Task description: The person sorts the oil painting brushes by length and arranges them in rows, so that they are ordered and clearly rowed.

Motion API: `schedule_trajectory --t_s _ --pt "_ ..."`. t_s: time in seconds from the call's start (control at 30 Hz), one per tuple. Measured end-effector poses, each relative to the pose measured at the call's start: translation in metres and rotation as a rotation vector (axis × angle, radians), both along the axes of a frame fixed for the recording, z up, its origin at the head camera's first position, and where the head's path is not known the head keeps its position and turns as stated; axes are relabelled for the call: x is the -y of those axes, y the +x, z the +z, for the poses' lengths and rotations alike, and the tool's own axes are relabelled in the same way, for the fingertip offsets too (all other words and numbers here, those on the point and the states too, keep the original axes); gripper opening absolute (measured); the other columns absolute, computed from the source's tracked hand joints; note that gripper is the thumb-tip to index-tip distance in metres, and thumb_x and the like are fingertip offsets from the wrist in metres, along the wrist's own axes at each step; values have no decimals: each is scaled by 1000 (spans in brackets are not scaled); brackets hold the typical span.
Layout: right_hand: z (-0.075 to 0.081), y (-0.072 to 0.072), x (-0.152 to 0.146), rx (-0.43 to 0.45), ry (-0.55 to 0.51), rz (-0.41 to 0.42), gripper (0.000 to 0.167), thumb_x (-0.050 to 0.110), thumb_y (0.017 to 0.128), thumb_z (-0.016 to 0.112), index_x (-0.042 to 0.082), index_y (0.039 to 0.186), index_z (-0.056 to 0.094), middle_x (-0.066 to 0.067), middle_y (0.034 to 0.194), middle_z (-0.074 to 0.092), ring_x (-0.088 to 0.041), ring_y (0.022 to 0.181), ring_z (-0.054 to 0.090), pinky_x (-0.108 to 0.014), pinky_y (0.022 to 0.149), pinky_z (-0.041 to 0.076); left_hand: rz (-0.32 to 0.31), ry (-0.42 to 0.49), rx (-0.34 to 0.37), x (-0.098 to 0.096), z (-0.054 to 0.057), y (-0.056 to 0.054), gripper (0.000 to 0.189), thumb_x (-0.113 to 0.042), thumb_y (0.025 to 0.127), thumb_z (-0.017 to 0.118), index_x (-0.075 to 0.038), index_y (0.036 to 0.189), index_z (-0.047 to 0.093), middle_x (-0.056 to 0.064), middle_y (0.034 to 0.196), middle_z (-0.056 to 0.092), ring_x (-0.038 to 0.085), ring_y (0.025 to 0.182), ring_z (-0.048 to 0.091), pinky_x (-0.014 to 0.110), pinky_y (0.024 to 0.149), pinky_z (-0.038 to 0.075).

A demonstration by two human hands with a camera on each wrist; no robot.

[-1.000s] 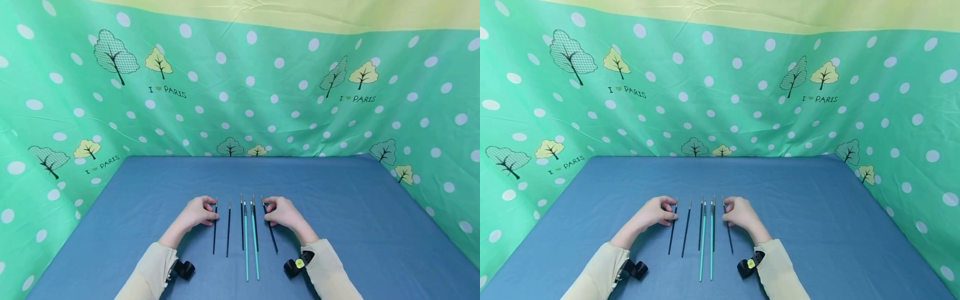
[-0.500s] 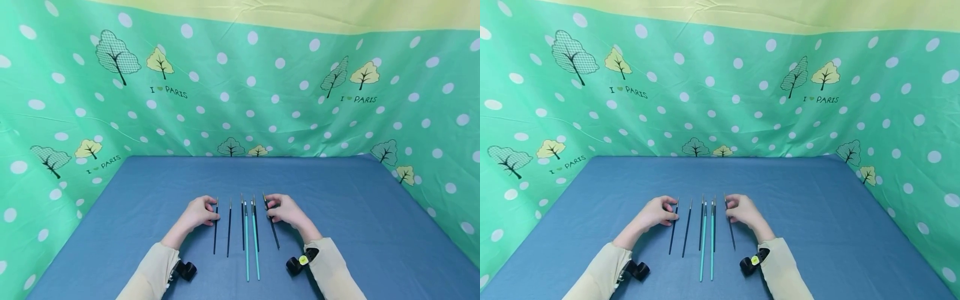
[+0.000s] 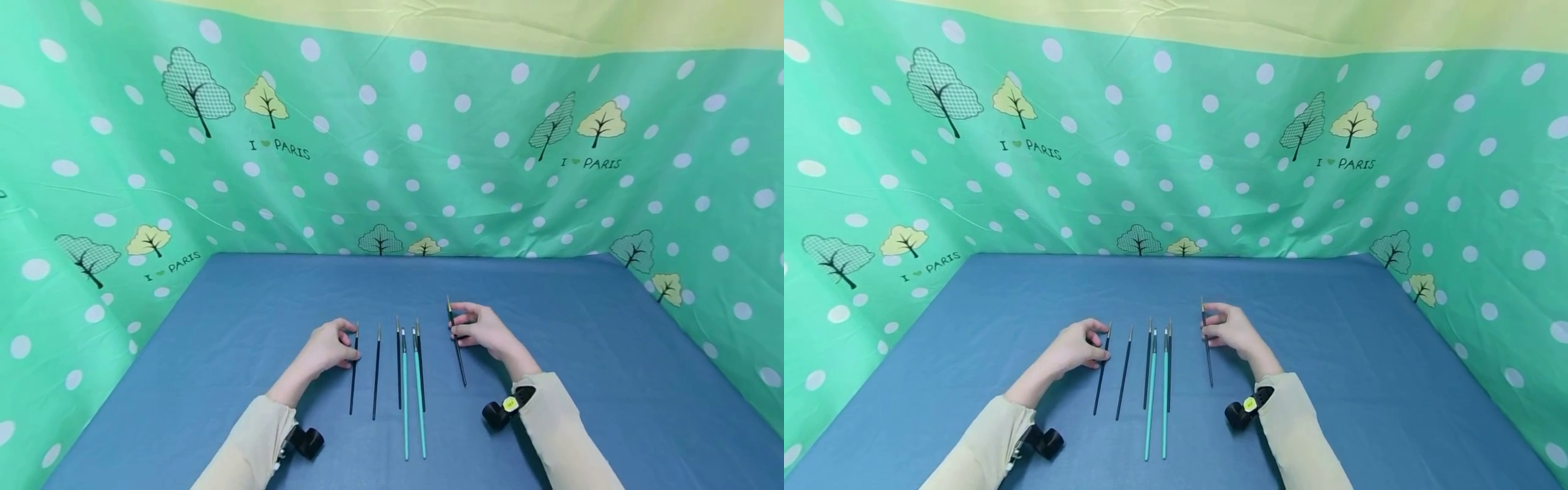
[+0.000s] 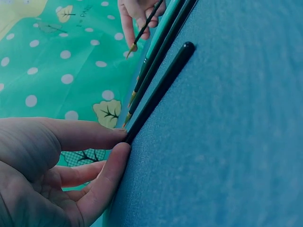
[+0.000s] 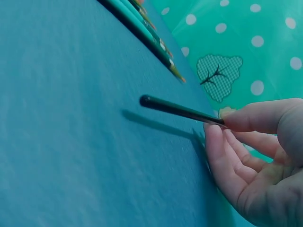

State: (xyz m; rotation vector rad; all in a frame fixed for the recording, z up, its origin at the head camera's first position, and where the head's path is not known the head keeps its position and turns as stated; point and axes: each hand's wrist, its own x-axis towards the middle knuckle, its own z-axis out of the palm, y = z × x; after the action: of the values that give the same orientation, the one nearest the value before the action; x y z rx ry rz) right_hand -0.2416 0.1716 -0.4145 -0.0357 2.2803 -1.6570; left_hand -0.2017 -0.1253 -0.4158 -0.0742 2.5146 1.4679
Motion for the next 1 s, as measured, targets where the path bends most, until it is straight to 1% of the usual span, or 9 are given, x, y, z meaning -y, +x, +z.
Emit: schedule_trajectory --t_s 0.23,0.37,0.67,0.9,1.0 --pt "2 -15 -7 -9 3 -40 54 0 86 57 9 137 40 -16 101 54 -16 78 63 -30 67 58 7 13 2 0 -1 -1 46 4 72 70 -1 115 54 9 79 48 17 52 56 27 51 55" --pt "3 -25 -7 -1 -2 -41 55 1 87 57 9 138 38 -15 100 54 -15 78 63 -30 68 58 12 18 11 0 -1 -1 45 5 72 69 -1 115 54 9 78 48 17 52 56 27 51 55" --pt "8 -48 -6 -15 -5 -74 55 4 87 58 10 138 38 -17 111 52 -17 87 62 -28 74 57 11 33 3 0 1 -2 44 5 73 68 -2 115 54 9 78 48 17 51 57 28 51 56" --pt "6 -58 -1 -25 -5 -91 53 5 88 57 9 137 39 -15 108 53 -19 88 61 -28 75 57 7 38 14 0 -1 -3 45 5 73 68 -2 115 54 9 78 48 17 52 56 28 51 56" --pt "5 -62 1 -34 7 -89 53 4 88 56 8 138 39 -17 109 54 -17 88 62 -29 74 57 16 39 20 1 -1 -3 44 5 73 69 -2 115 54 9 78 48 17 51 56 28 51 56"
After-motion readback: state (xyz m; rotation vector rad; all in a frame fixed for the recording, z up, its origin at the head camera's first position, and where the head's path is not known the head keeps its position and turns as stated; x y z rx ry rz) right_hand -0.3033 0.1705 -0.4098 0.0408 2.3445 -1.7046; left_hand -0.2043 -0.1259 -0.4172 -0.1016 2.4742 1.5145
